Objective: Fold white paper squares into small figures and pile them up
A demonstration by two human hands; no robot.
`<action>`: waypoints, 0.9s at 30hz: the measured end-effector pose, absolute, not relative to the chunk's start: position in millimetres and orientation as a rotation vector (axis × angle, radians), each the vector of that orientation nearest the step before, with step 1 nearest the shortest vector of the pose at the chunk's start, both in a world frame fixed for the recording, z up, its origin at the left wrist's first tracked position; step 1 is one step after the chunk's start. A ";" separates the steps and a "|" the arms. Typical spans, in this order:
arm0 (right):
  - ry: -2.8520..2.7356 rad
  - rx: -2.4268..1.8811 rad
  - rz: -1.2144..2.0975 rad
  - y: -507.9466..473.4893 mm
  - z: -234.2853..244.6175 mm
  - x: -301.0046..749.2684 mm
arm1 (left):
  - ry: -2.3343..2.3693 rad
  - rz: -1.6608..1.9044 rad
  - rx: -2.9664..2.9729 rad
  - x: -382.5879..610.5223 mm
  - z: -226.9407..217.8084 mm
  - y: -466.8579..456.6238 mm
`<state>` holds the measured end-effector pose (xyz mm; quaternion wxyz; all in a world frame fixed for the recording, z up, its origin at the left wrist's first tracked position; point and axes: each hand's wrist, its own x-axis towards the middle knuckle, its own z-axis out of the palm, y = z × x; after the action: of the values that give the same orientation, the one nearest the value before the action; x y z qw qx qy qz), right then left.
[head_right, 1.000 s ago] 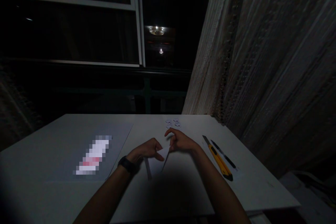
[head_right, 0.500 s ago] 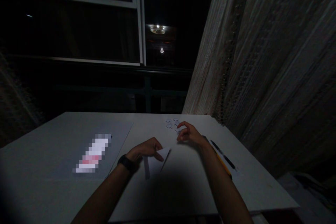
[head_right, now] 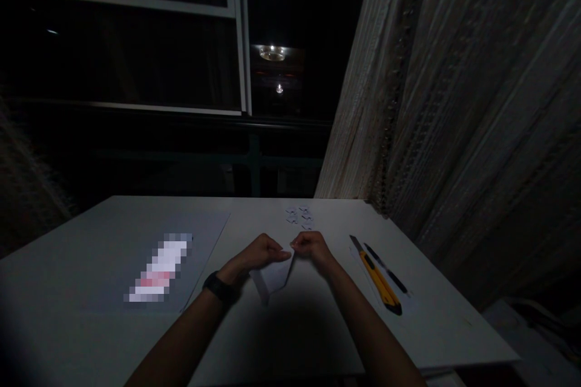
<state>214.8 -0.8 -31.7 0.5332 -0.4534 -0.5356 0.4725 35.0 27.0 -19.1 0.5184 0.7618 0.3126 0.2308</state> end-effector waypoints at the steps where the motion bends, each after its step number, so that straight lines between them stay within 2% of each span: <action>1: -1.261 -1.047 1.142 -1.7 -30.9 215.8 | 0.749 0.564 1.805 35.3 -17.5 25.8; 5: -1.164 -0.887 1.219 -4.0 -26.7 221.2 | 0.758 0.602 1.727 36.7 -12.9 24.0; 10: -1.267 -0.960 1.202 -2.0 -30.8 214.6 | 0.787 0.886 1.361 40.0 -13.8 26.1; 17: -1.550 -1.192 0.903 -4.0 -33.3 197.5 | 0.692 1.016 1.169 44.5 -15.1 23.1; 20: -1.824 -1.233 0.870 -9.2 -22.8 213.2 | 0.780 0.983 1.275 43.7 -16.8 25.8; 27: -1.905 -1.269 0.955 -11.7 -14.2 239.5 | 0.844 0.700 1.416 43.4 -22.0 28.6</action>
<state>239.5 -11.7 -14.2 0.3249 -0.4839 -0.7264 0.3642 43.4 28.6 -22.0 0.6251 0.6173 0.3677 0.3049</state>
